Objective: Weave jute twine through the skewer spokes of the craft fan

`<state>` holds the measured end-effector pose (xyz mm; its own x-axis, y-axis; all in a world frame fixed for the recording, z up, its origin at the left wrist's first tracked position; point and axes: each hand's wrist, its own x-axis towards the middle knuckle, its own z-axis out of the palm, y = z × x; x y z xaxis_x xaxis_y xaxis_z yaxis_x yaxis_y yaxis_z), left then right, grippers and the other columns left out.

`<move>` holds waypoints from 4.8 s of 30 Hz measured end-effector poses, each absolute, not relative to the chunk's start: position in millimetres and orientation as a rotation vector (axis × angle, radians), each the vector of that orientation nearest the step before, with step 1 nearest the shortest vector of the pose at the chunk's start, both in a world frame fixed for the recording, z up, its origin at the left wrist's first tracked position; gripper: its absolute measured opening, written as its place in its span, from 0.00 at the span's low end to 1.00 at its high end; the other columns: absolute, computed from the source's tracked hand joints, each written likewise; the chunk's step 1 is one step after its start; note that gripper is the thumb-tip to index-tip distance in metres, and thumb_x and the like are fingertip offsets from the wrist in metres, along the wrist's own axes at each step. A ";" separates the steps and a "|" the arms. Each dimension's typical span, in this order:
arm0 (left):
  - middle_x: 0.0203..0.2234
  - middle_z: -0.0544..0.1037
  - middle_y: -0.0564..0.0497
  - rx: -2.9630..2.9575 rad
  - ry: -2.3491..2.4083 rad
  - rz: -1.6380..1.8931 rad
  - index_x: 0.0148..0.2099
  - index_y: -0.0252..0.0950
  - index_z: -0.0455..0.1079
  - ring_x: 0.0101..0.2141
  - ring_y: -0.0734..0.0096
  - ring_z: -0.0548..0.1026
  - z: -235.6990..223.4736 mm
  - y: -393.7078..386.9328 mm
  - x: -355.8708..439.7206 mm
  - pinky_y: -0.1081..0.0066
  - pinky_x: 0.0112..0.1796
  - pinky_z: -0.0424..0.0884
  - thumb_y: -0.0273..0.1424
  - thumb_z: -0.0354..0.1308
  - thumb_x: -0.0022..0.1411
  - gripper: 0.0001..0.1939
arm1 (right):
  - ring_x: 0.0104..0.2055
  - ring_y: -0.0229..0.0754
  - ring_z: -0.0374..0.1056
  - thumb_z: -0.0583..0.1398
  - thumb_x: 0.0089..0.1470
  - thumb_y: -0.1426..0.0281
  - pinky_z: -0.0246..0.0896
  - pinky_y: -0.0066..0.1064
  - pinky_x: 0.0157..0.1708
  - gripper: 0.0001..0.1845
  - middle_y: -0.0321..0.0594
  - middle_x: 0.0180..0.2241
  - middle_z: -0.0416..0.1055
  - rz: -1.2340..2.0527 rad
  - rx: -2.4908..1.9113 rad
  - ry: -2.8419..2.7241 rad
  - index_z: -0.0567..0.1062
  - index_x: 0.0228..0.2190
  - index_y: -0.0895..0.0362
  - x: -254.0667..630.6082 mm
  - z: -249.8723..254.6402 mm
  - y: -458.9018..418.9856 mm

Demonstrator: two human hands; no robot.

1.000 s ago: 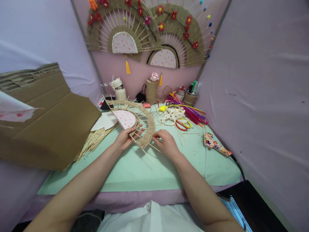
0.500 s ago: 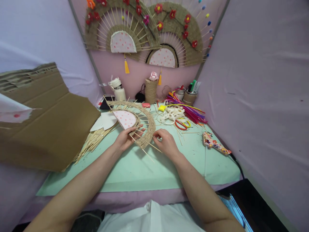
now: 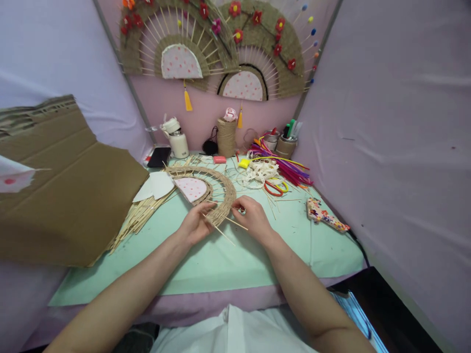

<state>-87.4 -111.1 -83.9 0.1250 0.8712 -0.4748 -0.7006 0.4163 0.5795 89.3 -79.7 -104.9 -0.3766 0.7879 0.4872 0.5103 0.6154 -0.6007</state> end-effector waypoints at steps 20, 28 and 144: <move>0.45 0.78 0.42 0.330 0.734 1.091 0.47 0.29 0.72 0.44 0.67 0.77 -104.0 -132.8 -69.7 0.67 0.51 0.71 0.16 0.55 0.56 0.16 | 0.35 0.42 0.65 0.57 0.54 0.74 0.58 0.32 0.37 0.05 0.39 0.31 0.70 0.517 -1.009 -2.026 0.72 0.30 0.54 100.4 -117.4 -99.7; 0.45 0.78 0.41 0.380 0.703 1.112 0.48 0.27 0.72 0.43 0.66 0.77 -105.8 -132.8 -72.1 0.68 0.52 0.69 0.17 0.55 0.57 0.16 | 0.33 0.40 0.66 0.58 0.53 0.72 0.60 0.30 0.33 0.08 0.38 0.32 0.73 0.645 -1.043 -1.908 0.73 0.37 0.55 100.3 -117.8 -100.4; 0.26 0.71 0.51 1.981 1.680 0.551 0.30 0.37 0.66 0.29 0.67 0.68 -100.8 -137.2 -62.2 0.69 0.31 0.60 0.29 0.48 0.57 0.07 | 0.47 0.51 0.66 0.57 0.55 0.68 0.58 0.35 0.46 0.23 0.55 0.44 0.70 0.285 -2.121 -2.116 0.70 0.52 0.64 326.8 -110.8 -76.1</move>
<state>-62.2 -137.2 -100.8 0.1645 0.9864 -0.0038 0.7925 -0.1299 0.5959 326.8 -76.1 -110.8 -0.0019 0.9992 -0.0404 0.9742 -0.0072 -0.2255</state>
